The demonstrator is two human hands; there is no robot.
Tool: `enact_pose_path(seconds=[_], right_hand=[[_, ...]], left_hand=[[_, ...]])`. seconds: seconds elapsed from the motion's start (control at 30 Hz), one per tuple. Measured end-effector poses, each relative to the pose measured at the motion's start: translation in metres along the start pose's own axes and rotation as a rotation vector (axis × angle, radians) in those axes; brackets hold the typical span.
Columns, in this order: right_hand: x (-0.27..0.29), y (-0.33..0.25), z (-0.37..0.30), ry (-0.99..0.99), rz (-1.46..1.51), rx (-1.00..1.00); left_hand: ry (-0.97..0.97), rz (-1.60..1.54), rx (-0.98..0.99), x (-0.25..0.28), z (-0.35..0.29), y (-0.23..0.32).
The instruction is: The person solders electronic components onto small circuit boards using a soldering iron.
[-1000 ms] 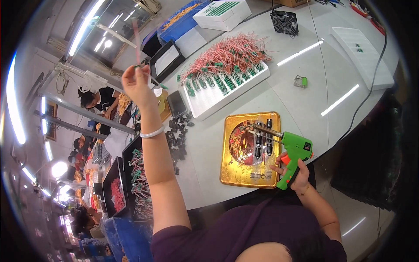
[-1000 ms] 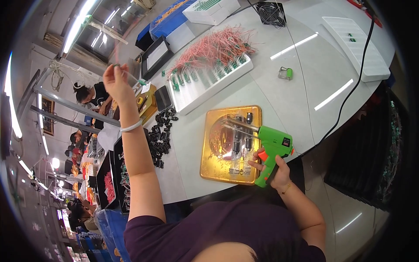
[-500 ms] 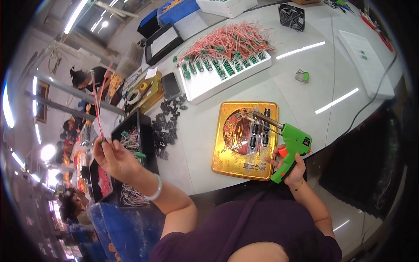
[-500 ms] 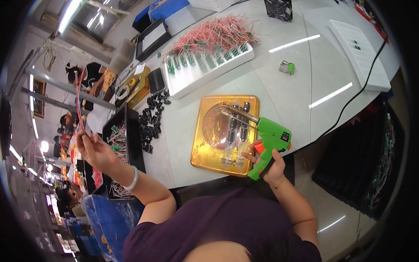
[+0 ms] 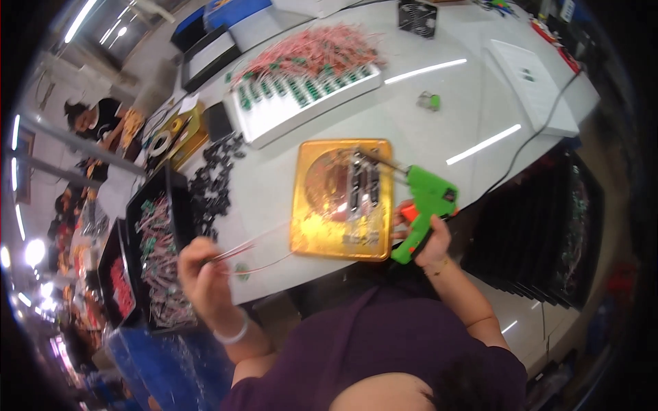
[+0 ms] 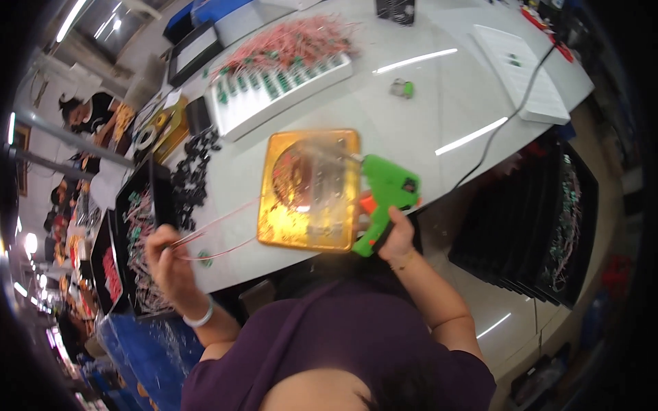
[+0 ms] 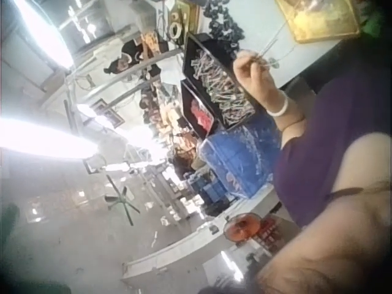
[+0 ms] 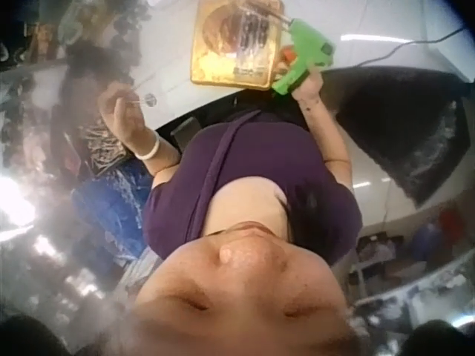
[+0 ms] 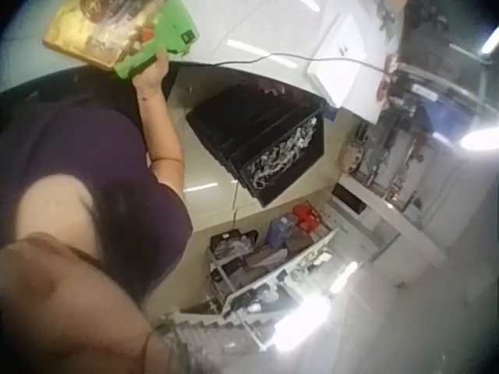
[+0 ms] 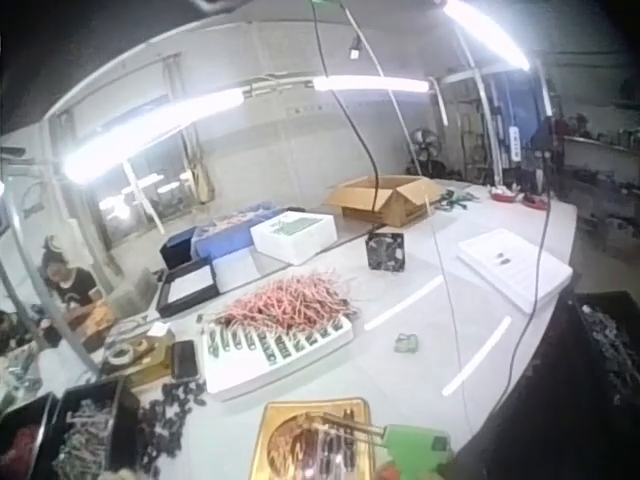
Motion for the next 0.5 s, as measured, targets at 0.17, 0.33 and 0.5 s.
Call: enact_pose_path(seconds=[0.17, 0.33, 0.5], right_hand=[[-0.006, -0.046, -0.004, -0.144, -0.066, 0.155], [-0.023, -0.074, -0.009, -0.188, -0.150, 0.274], [-0.055, -0.058, -0.023, -0.142, -0.305, 0.214]], left_hand=[[-0.013, -0.237, 0.417, -0.043, -0.003, -0.070], [-0.040, -0.361, 0.605, -0.067, -0.023, -0.095], [-0.131, -0.256, 0.592, -0.081, -0.039, -0.111]])
Point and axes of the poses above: each hand's wrist, its own z-axis towards the middle knuckle, its own x-axis out of the back of the hand, y = z × x, the point moved 8 cm from there along z, towards the middle knuckle, and after that the axes turned 15 degrees about -z, right-handed, at the moved point
